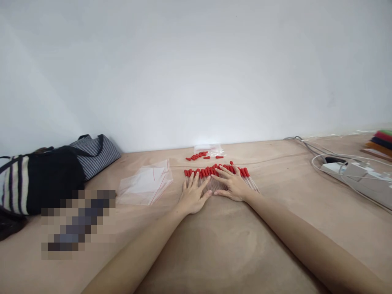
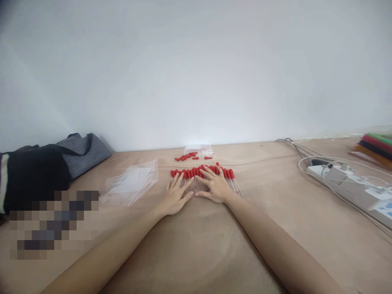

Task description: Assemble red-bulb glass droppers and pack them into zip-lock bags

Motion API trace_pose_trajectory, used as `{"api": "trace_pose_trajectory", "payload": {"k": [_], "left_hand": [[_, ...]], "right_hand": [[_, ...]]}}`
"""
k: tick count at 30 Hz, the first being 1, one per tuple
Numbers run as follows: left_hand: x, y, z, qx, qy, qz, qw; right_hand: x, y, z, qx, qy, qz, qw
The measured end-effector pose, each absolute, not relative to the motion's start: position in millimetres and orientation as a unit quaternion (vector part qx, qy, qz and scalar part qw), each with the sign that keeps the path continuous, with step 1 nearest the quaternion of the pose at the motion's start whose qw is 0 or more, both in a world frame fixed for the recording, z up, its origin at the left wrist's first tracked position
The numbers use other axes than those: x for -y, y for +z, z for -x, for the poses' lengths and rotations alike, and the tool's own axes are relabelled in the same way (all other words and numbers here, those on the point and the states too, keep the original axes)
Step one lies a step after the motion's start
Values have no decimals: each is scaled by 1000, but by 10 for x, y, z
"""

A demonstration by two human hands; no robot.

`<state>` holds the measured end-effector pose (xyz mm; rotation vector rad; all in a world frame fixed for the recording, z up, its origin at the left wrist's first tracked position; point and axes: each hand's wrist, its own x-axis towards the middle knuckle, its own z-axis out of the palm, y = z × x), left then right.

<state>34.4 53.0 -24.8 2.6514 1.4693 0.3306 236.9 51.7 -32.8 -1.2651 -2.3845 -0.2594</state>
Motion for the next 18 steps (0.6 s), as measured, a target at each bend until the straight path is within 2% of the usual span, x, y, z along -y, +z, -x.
{"api": "trace_pose_trajectory", "payload": {"k": [6,12,18], "left_hand": [[-256,-157,-68,-430,110,-895,49],[55,-10,255,-348,33,-928,127],[92,-43,246,-355,59,-920,154]], "right_hand": [[-103,-295,-2349,877,-48,406,254],[265,-257,-2405,917,82,345,181],[259,-242,-2407,912,105,359,168]]}}
